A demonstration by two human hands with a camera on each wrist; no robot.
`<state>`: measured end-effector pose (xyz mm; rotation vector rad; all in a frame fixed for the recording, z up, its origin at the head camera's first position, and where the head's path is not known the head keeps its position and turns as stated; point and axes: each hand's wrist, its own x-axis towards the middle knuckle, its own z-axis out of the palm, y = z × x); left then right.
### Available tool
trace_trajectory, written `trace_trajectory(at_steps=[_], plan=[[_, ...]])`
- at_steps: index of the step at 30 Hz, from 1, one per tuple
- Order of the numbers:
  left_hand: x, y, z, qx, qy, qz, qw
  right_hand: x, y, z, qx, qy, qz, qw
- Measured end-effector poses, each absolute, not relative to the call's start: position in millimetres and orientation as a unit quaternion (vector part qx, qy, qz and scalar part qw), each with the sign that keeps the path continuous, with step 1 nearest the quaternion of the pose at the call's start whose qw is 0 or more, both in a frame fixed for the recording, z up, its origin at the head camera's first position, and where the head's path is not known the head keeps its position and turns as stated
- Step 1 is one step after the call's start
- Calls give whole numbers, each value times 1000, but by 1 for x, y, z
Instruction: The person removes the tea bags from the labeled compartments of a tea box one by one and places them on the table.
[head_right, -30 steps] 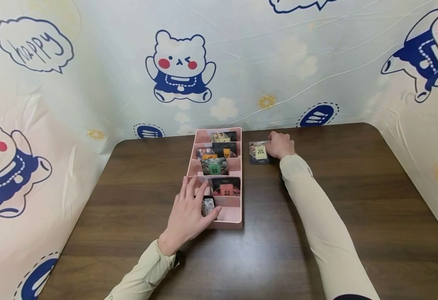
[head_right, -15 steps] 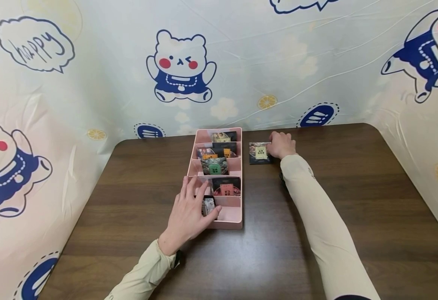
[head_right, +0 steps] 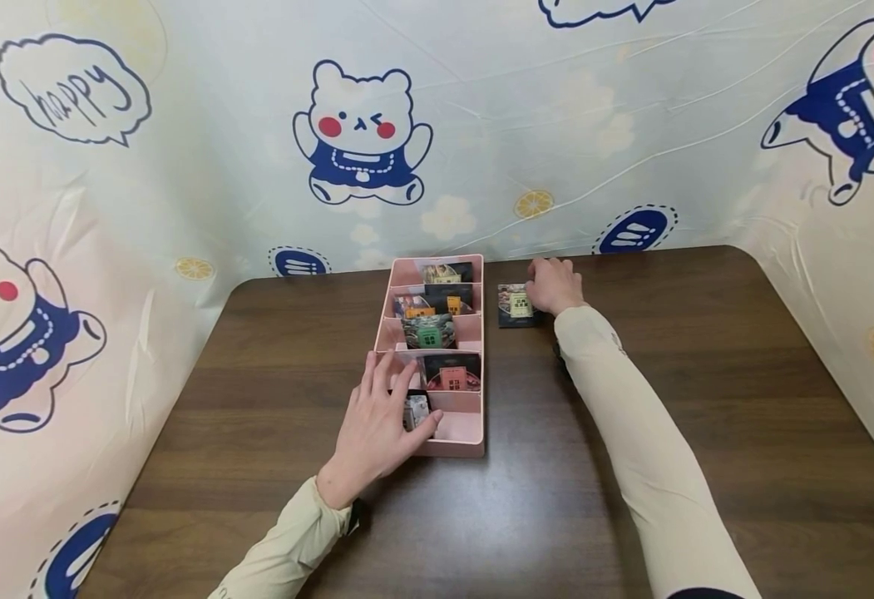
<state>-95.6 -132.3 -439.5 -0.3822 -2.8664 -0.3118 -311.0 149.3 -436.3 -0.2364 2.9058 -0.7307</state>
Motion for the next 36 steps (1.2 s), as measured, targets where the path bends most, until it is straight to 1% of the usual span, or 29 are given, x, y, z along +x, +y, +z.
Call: trace_trajectory(at_steps=[3, 10, 14, 18, 25, 30, 36], plan=[[-96, -132, -439, -129, -979, -106, 114, -311, 142, -433, -91, 963, -248, 44], [-96, -133, -441, -131, -979, -106, 116, -310, 118, -422, -138, 953, -264, -56], [-97, -133, -442, -134, -978, -104, 124, -308, 101, -413, -173, 943, -270, -89], [-96, -133, -443, -137, -977, -104, 129, -306, 88, -407, -203, 939, -264, -88], [-96, -133, -442, -136, -977, -105, 123, -305, 75, -404, -231, 942, -237, -53], [-96, -132, -441, -131, -980, -106, 108, -306, 71, -407, -229, 947, -221, -37], [-96, -133, -439, -129, -980, -107, 105, -306, 65, -407, -220, 958, -181, -40]])
